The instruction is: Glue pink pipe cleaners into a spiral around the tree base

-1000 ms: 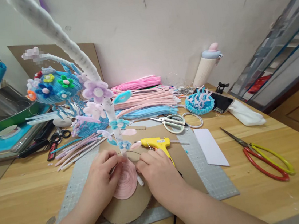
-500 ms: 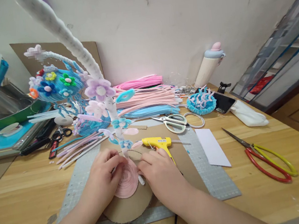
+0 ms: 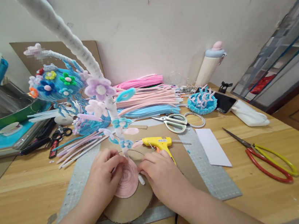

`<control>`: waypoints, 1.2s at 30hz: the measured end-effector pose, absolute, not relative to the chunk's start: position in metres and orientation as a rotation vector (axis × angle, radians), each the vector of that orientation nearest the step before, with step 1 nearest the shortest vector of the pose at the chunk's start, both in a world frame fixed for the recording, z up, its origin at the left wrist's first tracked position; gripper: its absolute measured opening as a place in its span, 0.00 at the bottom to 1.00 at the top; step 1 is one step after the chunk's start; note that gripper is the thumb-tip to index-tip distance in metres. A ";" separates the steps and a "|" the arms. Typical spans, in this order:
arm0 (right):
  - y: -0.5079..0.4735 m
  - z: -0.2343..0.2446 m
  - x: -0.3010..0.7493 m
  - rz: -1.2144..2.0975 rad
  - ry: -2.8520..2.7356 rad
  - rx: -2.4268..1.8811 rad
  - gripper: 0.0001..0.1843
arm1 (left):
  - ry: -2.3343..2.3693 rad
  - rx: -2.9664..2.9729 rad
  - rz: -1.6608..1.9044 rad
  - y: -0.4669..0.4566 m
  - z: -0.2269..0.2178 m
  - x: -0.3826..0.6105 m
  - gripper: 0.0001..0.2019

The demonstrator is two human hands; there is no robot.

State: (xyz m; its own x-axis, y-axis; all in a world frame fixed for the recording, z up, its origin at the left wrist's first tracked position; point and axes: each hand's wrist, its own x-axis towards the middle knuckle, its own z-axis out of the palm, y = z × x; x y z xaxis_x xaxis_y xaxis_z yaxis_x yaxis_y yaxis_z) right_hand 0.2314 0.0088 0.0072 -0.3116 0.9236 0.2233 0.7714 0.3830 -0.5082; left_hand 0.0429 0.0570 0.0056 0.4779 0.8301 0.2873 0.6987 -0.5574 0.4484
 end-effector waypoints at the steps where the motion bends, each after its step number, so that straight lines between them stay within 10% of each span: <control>1: 0.009 0.008 0.231 0.426 -2.170 -1.458 0.11 | 1.302 2.460 0.696 0.057 0.005 0.043 0.11; 36: -0.004 0.007 0.227 0.630 -2.018 -1.477 0.13 | 1.203 2.661 0.470 0.037 0.018 0.034 0.17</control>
State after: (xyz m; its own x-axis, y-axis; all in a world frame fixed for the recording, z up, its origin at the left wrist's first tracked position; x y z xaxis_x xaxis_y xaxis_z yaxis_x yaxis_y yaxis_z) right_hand 0.2269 -0.0038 0.0068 -0.2404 0.9575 0.1592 0.6970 0.2844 -0.6583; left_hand 0.0336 0.0367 0.0185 0.6217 0.7548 0.2092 0.6966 -0.6550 0.2929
